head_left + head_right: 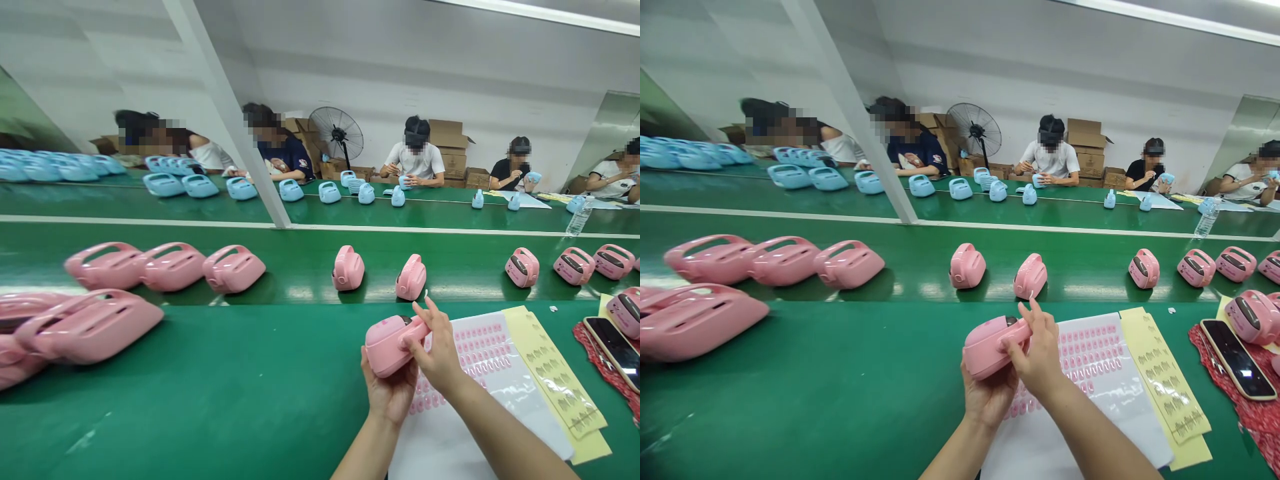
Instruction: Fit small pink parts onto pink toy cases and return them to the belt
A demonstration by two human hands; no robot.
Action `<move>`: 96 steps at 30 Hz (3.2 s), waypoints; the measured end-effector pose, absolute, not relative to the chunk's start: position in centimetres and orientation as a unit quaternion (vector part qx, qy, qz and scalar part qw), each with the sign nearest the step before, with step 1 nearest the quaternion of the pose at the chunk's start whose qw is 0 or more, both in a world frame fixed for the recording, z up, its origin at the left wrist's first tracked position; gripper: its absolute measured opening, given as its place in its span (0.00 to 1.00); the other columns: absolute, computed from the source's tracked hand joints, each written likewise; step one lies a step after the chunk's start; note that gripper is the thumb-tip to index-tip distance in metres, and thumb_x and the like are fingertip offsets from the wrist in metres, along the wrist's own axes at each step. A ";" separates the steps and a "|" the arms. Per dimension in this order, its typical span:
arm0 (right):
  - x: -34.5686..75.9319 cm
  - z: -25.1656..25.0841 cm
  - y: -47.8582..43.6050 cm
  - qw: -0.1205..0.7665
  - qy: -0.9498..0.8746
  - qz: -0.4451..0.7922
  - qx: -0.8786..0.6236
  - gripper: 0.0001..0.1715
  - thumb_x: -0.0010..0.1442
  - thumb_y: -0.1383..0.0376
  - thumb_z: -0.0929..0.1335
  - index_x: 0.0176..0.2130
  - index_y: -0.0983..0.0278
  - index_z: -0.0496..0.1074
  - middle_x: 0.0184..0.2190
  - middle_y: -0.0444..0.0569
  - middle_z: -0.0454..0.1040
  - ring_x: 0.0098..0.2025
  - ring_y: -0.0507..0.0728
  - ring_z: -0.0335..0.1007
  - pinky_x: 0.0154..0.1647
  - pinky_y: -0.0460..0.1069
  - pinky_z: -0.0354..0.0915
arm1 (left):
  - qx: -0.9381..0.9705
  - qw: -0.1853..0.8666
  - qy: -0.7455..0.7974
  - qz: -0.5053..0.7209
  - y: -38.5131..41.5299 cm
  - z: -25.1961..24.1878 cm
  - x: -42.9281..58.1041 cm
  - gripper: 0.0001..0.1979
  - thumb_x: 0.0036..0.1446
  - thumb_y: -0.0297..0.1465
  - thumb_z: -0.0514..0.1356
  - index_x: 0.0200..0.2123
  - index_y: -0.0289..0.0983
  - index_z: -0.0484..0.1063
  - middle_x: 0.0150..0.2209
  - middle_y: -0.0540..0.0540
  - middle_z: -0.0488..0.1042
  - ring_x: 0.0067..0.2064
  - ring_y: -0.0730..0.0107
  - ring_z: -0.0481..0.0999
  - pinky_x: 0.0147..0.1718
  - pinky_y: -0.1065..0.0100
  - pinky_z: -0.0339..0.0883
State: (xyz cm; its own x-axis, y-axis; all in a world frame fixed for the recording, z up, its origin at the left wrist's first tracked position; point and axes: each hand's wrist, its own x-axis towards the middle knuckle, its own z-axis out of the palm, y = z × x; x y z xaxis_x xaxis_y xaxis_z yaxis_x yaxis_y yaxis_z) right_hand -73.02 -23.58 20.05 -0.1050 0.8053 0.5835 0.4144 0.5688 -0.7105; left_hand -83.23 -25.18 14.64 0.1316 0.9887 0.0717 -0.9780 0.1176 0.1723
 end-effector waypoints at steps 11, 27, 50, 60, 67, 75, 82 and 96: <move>-68.7 14.9 -18.3 0.419 -0.695 0.293 -0.505 0.34 0.46 0.75 0.64 0.53 0.60 0.62 0.36 0.48 0.75 0.27 0.53 0.66 0.37 0.52 0.63 | 0.109 0.685 0.077 0.716 -24.4 16.3 -84.1 0.28 0.49 0.41 0.60 0.55 0.53 0.58 0.48 0.50 0.74 0.47 0.60 0.74 0.44 0.58 0.69; -64.0 22.7 -19.4 0.474 -0.561 0.587 -0.339 0.24 0.44 0.67 0.69 0.43 0.63 0.63 0.20 0.36 0.68 0.24 0.50 0.67 0.30 0.48 0.61 | 0.522 0.453 0.393 0.607 -25.1 16.2 -78.5 0.37 0.24 0.21 0.70 0.44 0.44 0.71 0.50 0.42 0.68 0.55 0.43 0.62 0.54 0.52 0.53; -65.3 21.0 -20.2 0.428 -0.644 0.542 -0.329 0.16 0.49 0.68 0.66 0.41 0.62 0.62 0.22 0.38 0.65 0.27 0.51 0.68 0.34 0.49 0.61 | 0.612 0.417 0.424 0.520 -24.7 14.9 -79.5 0.38 0.34 0.26 0.67 0.52 0.45 0.58 0.54 0.41 0.64 0.54 0.46 0.65 0.48 0.51 0.62; -65.1 21.3 -20.5 0.415 -0.834 0.208 -0.298 0.27 0.57 0.69 0.62 0.56 0.57 0.58 0.31 0.46 0.73 0.35 0.56 0.63 0.38 0.52 0.66 | 0.623 0.386 0.416 0.538 -24.4 13.9 -79.7 0.38 0.36 0.27 0.66 0.52 0.46 0.56 0.55 0.42 0.62 0.54 0.49 0.65 0.49 0.51 0.61; -65.1 20.5 -19.8 0.423 -0.782 0.217 -0.403 0.43 0.53 0.65 0.66 0.62 0.60 0.43 0.50 0.53 0.68 0.37 0.56 0.64 0.44 0.57 0.64 | 0.649 0.367 0.393 0.538 -24.6 14.3 -80.0 0.38 0.34 0.26 0.67 0.52 0.48 0.59 0.55 0.43 0.62 0.57 0.47 0.62 0.51 0.50 0.59; -64.9 19.6 -17.8 0.475 -0.632 0.335 -0.513 0.38 0.52 0.63 0.66 0.59 0.63 0.49 0.41 0.51 0.73 0.31 0.53 0.68 0.33 0.50 0.65 | 0.404 0.549 0.397 0.615 -24.9 14.6 -80.3 0.45 0.29 0.49 0.68 0.52 0.42 0.60 0.49 0.41 0.69 0.50 0.47 0.68 0.46 0.54 0.64; -64.5 20.4 -18.4 0.318 -0.630 0.495 -0.506 0.32 0.50 0.63 0.67 0.54 0.63 0.56 0.28 0.44 0.73 0.25 0.50 0.66 0.25 0.46 0.61 | 0.220 0.695 0.295 0.617 -24.7 15.8 -80.3 0.38 0.44 0.60 0.49 0.51 0.42 0.67 0.44 0.42 0.76 0.51 0.48 0.69 0.46 0.53 0.64; -60.3 26.0 -13.2 0.328 -0.632 0.131 -0.690 0.38 0.50 0.69 0.64 0.58 0.64 0.50 0.29 0.45 0.73 0.33 0.57 0.69 0.30 0.47 0.58 | 0.410 0.708 0.400 0.414 -24.7 13.6 -78.8 0.22 0.43 0.44 0.65 0.41 0.40 0.69 0.34 0.46 0.74 0.35 0.64 0.76 0.37 0.62 0.67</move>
